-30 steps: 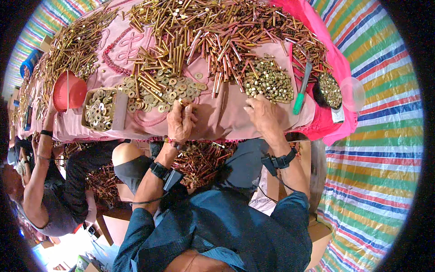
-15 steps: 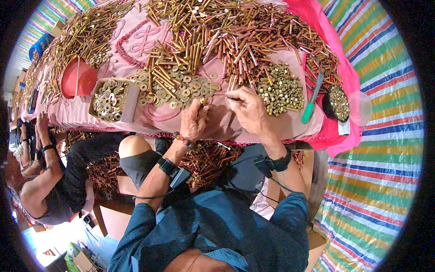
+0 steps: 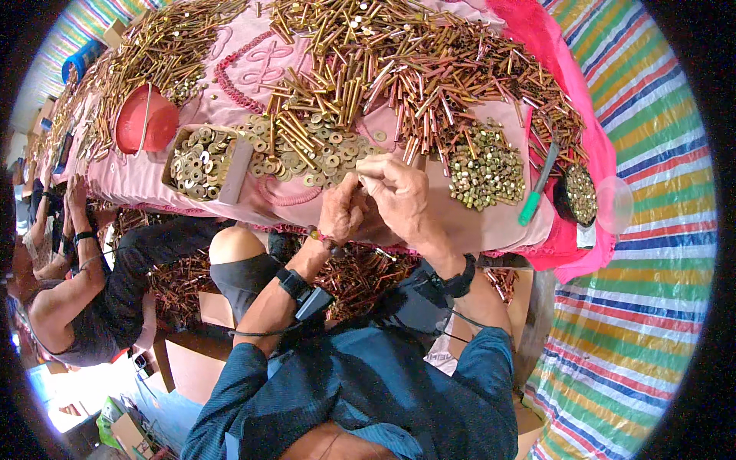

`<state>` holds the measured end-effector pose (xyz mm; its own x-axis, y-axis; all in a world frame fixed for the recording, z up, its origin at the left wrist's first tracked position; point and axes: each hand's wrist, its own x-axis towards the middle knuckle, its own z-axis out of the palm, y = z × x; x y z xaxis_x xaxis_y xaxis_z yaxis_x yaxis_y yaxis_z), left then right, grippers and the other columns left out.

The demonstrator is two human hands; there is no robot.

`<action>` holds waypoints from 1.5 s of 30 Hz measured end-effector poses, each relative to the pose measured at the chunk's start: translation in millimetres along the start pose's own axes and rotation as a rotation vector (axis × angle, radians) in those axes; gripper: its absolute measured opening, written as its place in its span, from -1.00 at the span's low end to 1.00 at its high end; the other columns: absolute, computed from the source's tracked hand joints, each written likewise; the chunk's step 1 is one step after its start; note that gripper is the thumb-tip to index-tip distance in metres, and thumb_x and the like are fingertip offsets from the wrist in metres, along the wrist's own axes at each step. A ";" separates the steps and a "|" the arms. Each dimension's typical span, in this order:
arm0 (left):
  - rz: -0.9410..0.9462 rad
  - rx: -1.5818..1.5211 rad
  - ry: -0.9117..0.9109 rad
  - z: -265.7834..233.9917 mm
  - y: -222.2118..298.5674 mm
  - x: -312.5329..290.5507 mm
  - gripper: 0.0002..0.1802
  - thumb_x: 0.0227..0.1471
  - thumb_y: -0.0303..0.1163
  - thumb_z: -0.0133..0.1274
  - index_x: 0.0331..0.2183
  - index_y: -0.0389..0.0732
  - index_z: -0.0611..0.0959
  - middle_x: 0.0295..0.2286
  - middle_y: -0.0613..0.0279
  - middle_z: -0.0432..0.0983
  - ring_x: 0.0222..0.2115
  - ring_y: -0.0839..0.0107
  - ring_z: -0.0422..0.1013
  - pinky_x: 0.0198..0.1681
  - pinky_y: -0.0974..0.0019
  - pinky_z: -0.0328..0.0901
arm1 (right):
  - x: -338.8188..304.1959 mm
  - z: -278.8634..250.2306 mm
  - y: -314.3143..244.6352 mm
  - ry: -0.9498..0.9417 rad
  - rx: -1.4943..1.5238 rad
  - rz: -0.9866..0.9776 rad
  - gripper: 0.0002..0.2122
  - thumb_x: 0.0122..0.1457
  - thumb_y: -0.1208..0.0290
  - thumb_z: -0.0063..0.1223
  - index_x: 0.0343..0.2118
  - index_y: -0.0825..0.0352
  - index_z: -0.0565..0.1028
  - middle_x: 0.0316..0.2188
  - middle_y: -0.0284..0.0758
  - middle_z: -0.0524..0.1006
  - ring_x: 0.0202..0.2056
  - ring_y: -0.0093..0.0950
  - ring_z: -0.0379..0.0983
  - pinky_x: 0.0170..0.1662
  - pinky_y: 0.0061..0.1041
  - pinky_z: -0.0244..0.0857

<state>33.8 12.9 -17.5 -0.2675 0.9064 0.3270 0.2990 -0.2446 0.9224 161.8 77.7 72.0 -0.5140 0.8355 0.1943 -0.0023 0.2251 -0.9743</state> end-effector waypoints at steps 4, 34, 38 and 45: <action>-0.023 -0.047 0.000 -1.4 4.9 0.5 -0.85 0.06 -0.61 -0.02 -0.28 -0.21 0.46 -0.58 -0.05 0.38 -0.59 -0.05 0.39 -0.54 0.13 0.27 | 5.9 -7.9 3.1 -0.107 -0.397 -0.425 -0.84 0.16 0.70 0.11 -0.20 0.45 0.60 -0.17 -0.28 0.60 -0.15 -0.54 0.54 -0.10 -0.58 0.44; 0.101 0.023 -0.041 -3.1 -11.5 -4.3 -0.68 -0.13 -0.69 -0.17 -0.26 -0.25 0.48 -0.61 0.14 0.46 -0.59 0.28 0.50 -0.49 0.29 0.37 | 3.8 -2.0 -13.7 -0.041 -0.379 -0.090 -0.83 0.09 0.50 0.31 -0.29 0.42 0.58 -0.36 -0.24 0.60 -0.38 -0.50 0.53 -0.31 -0.50 0.40; 0.102 0.064 -0.031 1.4 -7.5 0.2 -0.68 -0.13 -0.69 -0.16 -0.25 -0.26 0.48 -0.60 0.11 0.46 -0.58 0.25 0.51 -0.48 0.28 0.38 | 5.0 -9.0 -9.0 -0.078 -0.498 -0.294 -0.83 0.11 0.54 0.24 -0.24 0.44 0.58 -0.37 -0.21 0.58 -0.36 -0.38 0.55 -0.28 -0.47 0.42; -0.016 0.029 -0.040 -6.9 -11.8 -2.7 -0.68 -0.10 -0.67 -0.08 -0.23 -0.20 0.49 -0.55 -0.10 0.43 -0.51 -0.14 0.43 -0.47 0.08 0.31 | 7.2 2.6 -5.4 -0.055 -0.436 -0.364 -0.86 0.13 0.53 0.23 -0.27 0.44 0.57 -0.38 -0.19 0.56 -0.37 -0.34 0.55 -0.30 -0.45 0.42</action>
<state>24.6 10.9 -27.9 -0.2360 0.9232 0.3033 0.3214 -0.2204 0.9210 155.9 81.2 78.4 -0.5904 0.6405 0.4911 0.1609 0.6897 -0.7060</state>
